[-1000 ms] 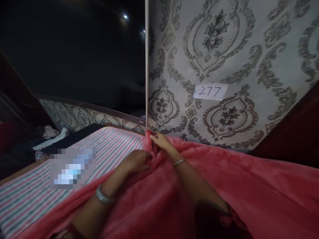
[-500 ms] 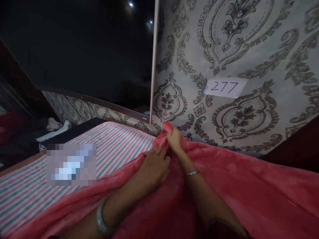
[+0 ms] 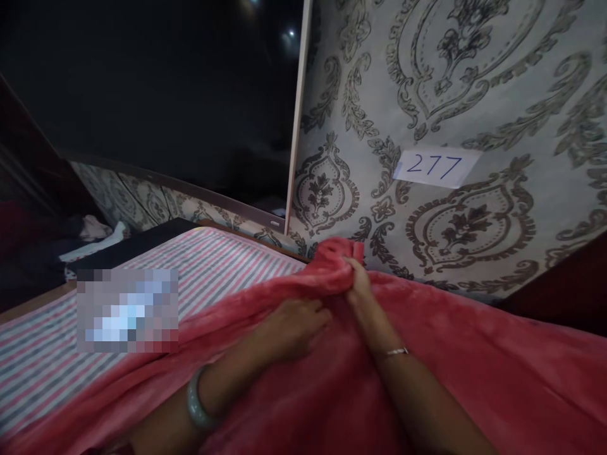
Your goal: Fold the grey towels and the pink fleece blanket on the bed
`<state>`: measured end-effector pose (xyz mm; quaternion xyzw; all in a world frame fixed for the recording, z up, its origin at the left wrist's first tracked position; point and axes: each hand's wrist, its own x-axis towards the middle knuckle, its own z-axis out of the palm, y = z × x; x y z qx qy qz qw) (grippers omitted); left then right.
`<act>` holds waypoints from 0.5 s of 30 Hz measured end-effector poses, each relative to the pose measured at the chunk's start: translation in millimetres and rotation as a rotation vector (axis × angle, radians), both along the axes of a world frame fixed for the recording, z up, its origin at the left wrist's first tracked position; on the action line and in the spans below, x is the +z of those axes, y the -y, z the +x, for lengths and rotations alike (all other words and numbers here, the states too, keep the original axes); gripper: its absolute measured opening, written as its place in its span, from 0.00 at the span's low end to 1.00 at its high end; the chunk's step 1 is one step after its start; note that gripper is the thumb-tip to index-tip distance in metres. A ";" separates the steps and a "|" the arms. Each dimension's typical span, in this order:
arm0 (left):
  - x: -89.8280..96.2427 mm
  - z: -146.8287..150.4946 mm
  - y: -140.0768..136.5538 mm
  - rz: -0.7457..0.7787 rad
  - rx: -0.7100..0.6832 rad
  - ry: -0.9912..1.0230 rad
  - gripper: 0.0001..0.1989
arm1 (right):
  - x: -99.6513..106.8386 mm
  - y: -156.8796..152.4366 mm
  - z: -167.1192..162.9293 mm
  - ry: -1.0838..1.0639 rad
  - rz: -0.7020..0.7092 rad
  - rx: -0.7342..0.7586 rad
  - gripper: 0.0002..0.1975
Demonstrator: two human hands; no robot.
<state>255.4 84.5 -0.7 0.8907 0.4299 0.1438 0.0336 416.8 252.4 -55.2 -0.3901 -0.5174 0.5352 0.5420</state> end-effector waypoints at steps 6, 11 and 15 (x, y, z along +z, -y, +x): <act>29.4 -18.5 -5.4 0.094 0.242 0.131 0.20 | -33.7 38.9 54.5 -0.069 -0.237 0.019 0.10; 13.5 -36.3 -22.2 -0.256 0.253 -0.142 0.28 | -19.3 50.3 48.9 -0.088 -0.297 0.077 0.14; 19.0 -48.5 -29.4 -0.139 0.401 -0.134 0.13 | 8.1 34.1 32.5 -0.158 -0.189 0.058 0.16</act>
